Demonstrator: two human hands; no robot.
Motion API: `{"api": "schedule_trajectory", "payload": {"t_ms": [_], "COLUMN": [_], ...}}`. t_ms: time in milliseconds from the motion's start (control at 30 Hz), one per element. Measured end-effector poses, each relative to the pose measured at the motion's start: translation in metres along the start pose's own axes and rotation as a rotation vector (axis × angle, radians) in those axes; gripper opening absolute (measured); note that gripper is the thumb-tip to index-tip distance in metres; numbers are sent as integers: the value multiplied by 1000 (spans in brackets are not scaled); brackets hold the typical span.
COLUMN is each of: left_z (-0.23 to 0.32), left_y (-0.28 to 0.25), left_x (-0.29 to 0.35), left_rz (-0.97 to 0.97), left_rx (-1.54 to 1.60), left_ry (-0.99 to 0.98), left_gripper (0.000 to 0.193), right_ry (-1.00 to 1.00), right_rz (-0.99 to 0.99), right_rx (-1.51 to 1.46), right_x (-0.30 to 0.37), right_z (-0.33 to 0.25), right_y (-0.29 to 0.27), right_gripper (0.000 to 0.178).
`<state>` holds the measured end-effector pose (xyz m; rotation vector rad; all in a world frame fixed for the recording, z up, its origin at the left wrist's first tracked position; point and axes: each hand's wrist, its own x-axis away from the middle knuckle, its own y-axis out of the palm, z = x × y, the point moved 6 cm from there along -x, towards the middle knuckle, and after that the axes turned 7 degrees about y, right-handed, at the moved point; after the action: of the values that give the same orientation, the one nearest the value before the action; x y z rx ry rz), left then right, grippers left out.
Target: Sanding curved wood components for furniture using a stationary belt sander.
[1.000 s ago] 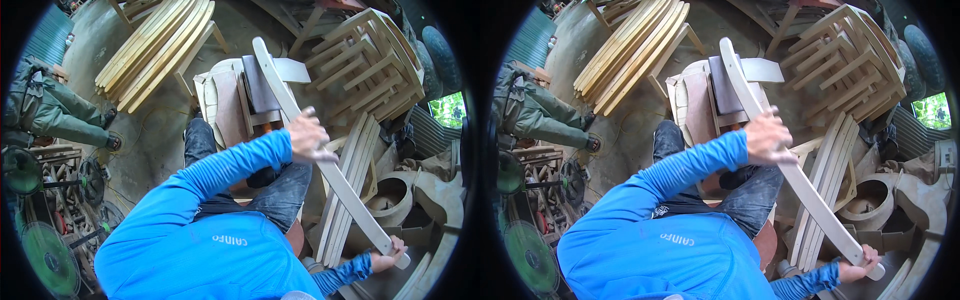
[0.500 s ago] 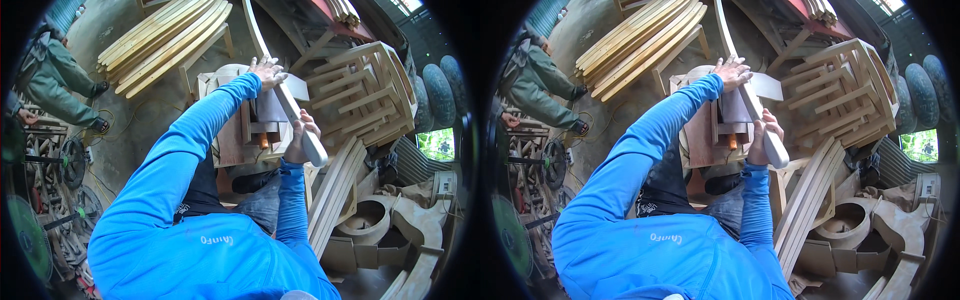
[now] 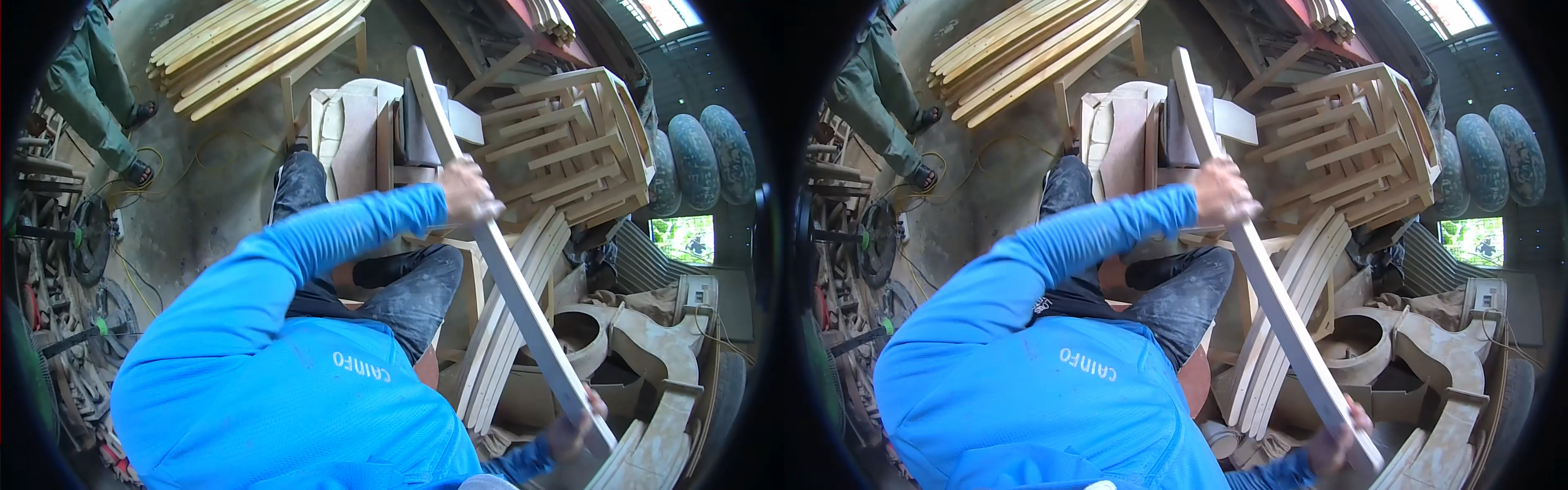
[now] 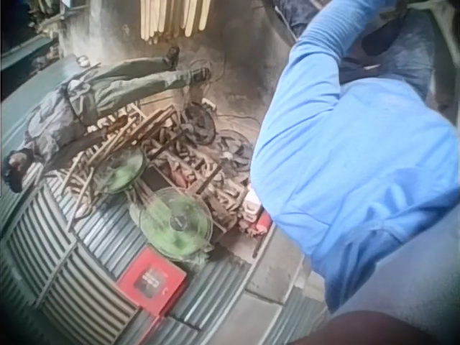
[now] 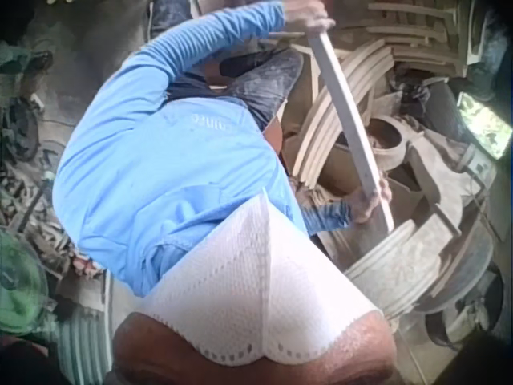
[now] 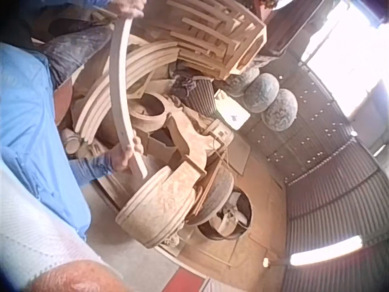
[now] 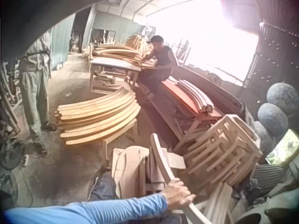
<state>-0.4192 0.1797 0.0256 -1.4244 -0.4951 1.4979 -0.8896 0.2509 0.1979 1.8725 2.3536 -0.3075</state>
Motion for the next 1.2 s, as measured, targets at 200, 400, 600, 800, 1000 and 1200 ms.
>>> {"api": "schedule_trajectory", "payload": {"t_ms": [200,400,600,800,1000,1200], "left_z": [100,58,-39,-176,-188,-203], "left_y": [-52,-83,-70,-30,-1,-18], "left_x": [-10,-16,-11,3,21,58], "left_rz": [198,473,583,292,119,-74], "left_rx": [372,418,280,368,504,326], "left_ry": [-135,-140,-121,-418,-450,-446], "left_gripper": [52,42,36,52,96,88], "right_ry": [-365,-597,-494,-544,-530,-729], "right_rz": [32,-351,-331,-515,-459,-470], "right_rx": [34,160,406,396,209,406], "right_x": [5,-19,-61,-132,-166,-125], "right_z": [-184,-245,-201,-95,76,142], "right_y": [2,94,141,277,413,471], "right_gripper": [18,25,35,28,24,26]}}
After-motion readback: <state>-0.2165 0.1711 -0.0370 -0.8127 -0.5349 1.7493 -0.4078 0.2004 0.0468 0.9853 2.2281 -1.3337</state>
